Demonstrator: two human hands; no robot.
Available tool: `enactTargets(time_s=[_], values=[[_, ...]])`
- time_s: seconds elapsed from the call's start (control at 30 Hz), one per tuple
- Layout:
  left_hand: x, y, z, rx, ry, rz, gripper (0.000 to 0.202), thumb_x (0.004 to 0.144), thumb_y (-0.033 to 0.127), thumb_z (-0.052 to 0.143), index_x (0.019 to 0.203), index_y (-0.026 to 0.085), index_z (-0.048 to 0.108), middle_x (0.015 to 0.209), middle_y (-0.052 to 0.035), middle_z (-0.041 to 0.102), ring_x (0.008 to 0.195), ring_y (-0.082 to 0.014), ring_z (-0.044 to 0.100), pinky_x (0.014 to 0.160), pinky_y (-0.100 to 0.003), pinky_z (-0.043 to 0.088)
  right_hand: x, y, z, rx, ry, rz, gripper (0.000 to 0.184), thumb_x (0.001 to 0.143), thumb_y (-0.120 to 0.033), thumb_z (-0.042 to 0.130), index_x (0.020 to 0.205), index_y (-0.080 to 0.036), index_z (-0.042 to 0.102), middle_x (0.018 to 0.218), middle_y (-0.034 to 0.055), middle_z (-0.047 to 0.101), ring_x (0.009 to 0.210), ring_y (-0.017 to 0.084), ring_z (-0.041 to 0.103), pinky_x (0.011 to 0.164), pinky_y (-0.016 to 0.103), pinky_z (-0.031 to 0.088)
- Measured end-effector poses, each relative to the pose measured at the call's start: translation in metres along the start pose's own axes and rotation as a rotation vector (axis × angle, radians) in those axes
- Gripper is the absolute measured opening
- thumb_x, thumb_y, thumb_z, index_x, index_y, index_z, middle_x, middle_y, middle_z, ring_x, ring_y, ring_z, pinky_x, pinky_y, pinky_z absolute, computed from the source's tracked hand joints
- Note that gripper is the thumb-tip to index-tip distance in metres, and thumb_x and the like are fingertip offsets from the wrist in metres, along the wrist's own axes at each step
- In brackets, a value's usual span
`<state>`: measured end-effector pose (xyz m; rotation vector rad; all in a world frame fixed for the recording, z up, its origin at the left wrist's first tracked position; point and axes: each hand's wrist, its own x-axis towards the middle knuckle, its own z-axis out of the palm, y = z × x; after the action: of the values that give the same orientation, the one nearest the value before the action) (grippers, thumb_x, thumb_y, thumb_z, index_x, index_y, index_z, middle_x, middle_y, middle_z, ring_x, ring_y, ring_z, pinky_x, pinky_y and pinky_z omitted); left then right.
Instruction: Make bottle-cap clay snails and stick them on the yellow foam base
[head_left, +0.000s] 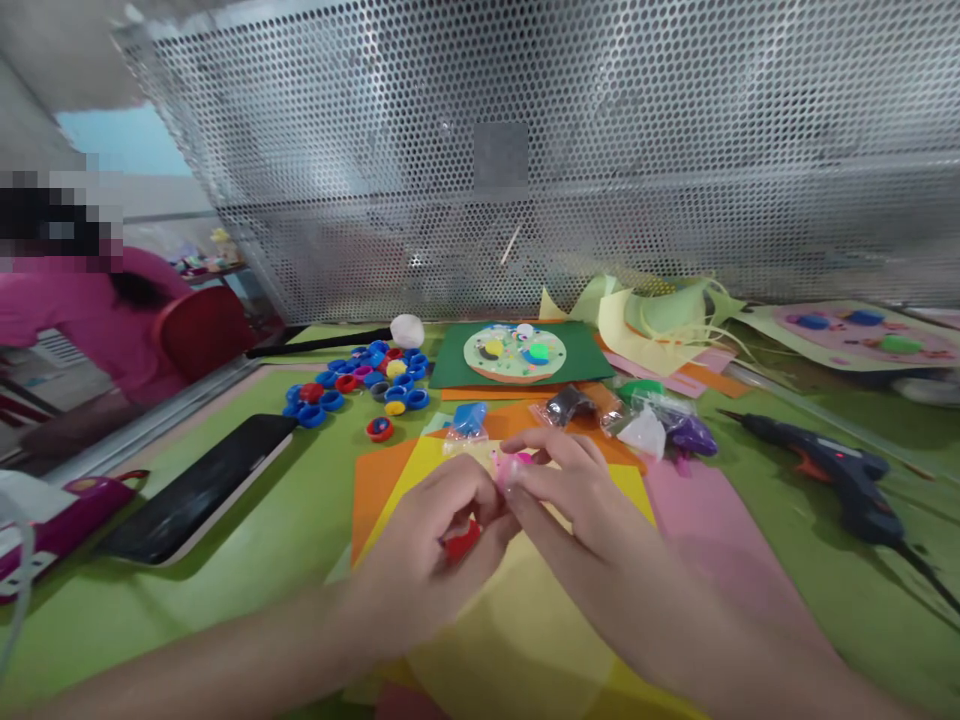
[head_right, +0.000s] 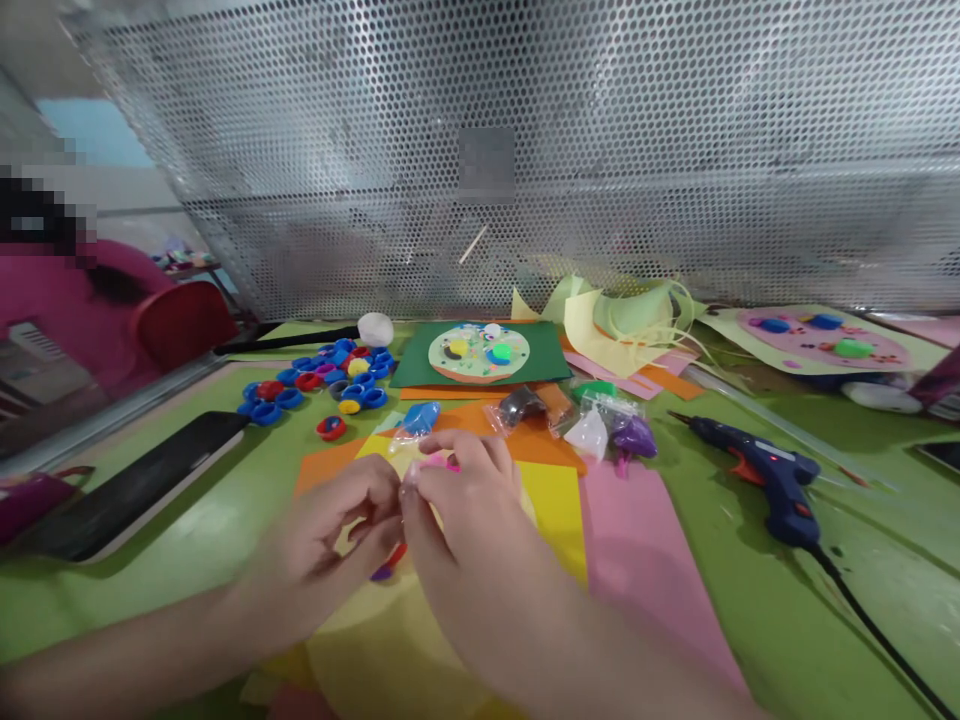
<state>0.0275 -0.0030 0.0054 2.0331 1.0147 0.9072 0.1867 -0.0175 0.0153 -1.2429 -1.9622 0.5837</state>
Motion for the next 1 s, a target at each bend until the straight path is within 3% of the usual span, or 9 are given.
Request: enactTargets(time_s=[0.2, 0.37, 0.43, 0.5, 0.57, 0.67, 0.8, 0.87, 1.0], values=[[-0.007, -0.001, -0.011, -0.35, -0.159, 0.02, 0.027, 0.092, 0.026, 0.038, 0.068, 0.017, 0.048, 0.071, -0.0001, 0.047, 0.069, -0.0118, 0.048, 0.064, -0.025, 0.04, 0.002, -0.003, -0.001, 0.097, -0.104, -0.103, 0.03, 0.092, -0.024, 0.036, 0.067, -0.023, 0.053, 0.106, 0.0039, 0.051, 0.112, 0.021, 0.042, 0.083, 0.039, 0.047], [-0.012, -0.014, -0.008, -0.727, -0.166, -0.064, 0.029, 0.09, 0.031, 0.045, 0.065, 0.017, 0.048, 0.072, 0.0021, 0.044, 0.069, -0.0091, 0.047, 0.065, -0.021, 0.04, 0.003, 0.0, 0.007, 0.144, -0.108, -0.082, 0.022, 0.084, -0.018, 0.046, 0.064, -0.022, 0.057, 0.115, 0.0046, 0.049, 0.116, 0.024, 0.04, 0.082, 0.039, 0.047], [-0.013, -0.017, -0.008, -0.781, -0.167, -0.084, 0.029, 0.089, 0.033, 0.047, 0.065, 0.017, 0.05, 0.075, 0.0019, 0.042, 0.07, -0.0092, 0.046, 0.065, -0.021, 0.04, 0.003, 0.0, 0.01, 0.207, -0.098, -0.064, 0.018, 0.08, -0.016, 0.049, 0.063, -0.022, 0.053, 0.101, 0.0045, 0.056, 0.118, 0.023, 0.038, 0.082, 0.036, 0.047], [-0.013, -0.016, -0.01, -0.737, -0.161, -0.06, 0.031, 0.089, 0.037, 0.047, 0.065, 0.017, 0.052, 0.077, 0.0013, 0.041, 0.072, -0.0101, 0.046, 0.066, -0.022, 0.041, 0.003, -0.001, 0.011, 0.252, -0.089, -0.085, 0.017, 0.077, -0.012, 0.049, 0.065, -0.023, 0.05, 0.077, 0.0012, 0.058, 0.119, 0.021, 0.037, 0.086, 0.035, 0.044], [-0.013, -0.013, -0.014, -0.641, -0.16, -0.03, 0.032, 0.088, 0.039, 0.046, 0.066, 0.018, 0.053, 0.077, 0.0007, 0.043, 0.073, -0.0109, 0.046, 0.068, -0.022, 0.041, 0.001, -0.003, 0.01, 0.265, -0.092, -0.109, 0.018, 0.078, -0.01, 0.047, 0.067, -0.024, 0.049, 0.067, -0.0015, 0.055, 0.119, 0.018, 0.037, 0.088, 0.035, 0.042], [-0.015, -0.007, -0.018, -0.483, -0.171, 0.0, 0.03, 0.09, 0.035, 0.044, 0.067, 0.018, 0.054, 0.08, -0.0003, 0.045, 0.077, -0.0121, 0.048, 0.07, -0.024, 0.041, -0.001, -0.005, 0.009, 0.25, -0.091, -0.129, 0.018, 0.079, -0.012, 0.043, 0.068, -0.023, 0.049, 0.077, -0.0005, 0.058, 0.118, 0.019, 0.038, 0.087, 0.036, 0.041], [-0.018, -0.006, -0.015, -0.318, -0.132, 0.019, 0.024, 0.088, 0.021, 0.044, 0.066, 0.018, 0.052, 0.078, -0.0007, 0.048, 0.076, -0.0129, 0.051, 0.069, -0.024, 0.043, -0.004, -0.005, 0.016, 0.118, -0.033, -0.068, 0.017, 0.071, -0.014, 0.05, 0.055, -0.02, 0.051, 0.11, 0.0021, 0.055, 0.117, 0.026, 0.037, 0.085, 0.043, 0.038], [-0.017, -0.007, -0.012, -0.226, -0.091, 0.07, 0.022, 0.086, 0.015, 0.045, 0.064, 0.018, 0.048, 0.073, 0.0, 0.049, 0.071, -0.012, 0.051, 0.064, -0.023, 0.042, -0.005, -0.004, 0.02, 0.041, 0.063, -0.036, 0.019, 0.067, -0.015, 0.051, 0.049, -0.02, 0.051, 0.12, -0.0009, 0.05, 0.114, 0.028, 0.039, 0.083, 0.047, 0.036], [-0.016, -0.006, -0.012, -0.034, 0.052, 0.227, 0.022, 0.083, 0.006, 0.042, 0.065, 0.019, 0.043, 0.067, 0.0009, 0.048, 0.064, -0.0112, 0.048, 0.058, -0.022, 0.04, -0.003, -0.002, 0.018, -0.197, 0.301, -0.118, 0.023, 0.065, -0.016, 0.051, 0.043, -0.018, 0.045, 0.119, -0.0023, 0.053, 0.109, 0.033, 0.038, 0.078, 0.052, 0.029]])
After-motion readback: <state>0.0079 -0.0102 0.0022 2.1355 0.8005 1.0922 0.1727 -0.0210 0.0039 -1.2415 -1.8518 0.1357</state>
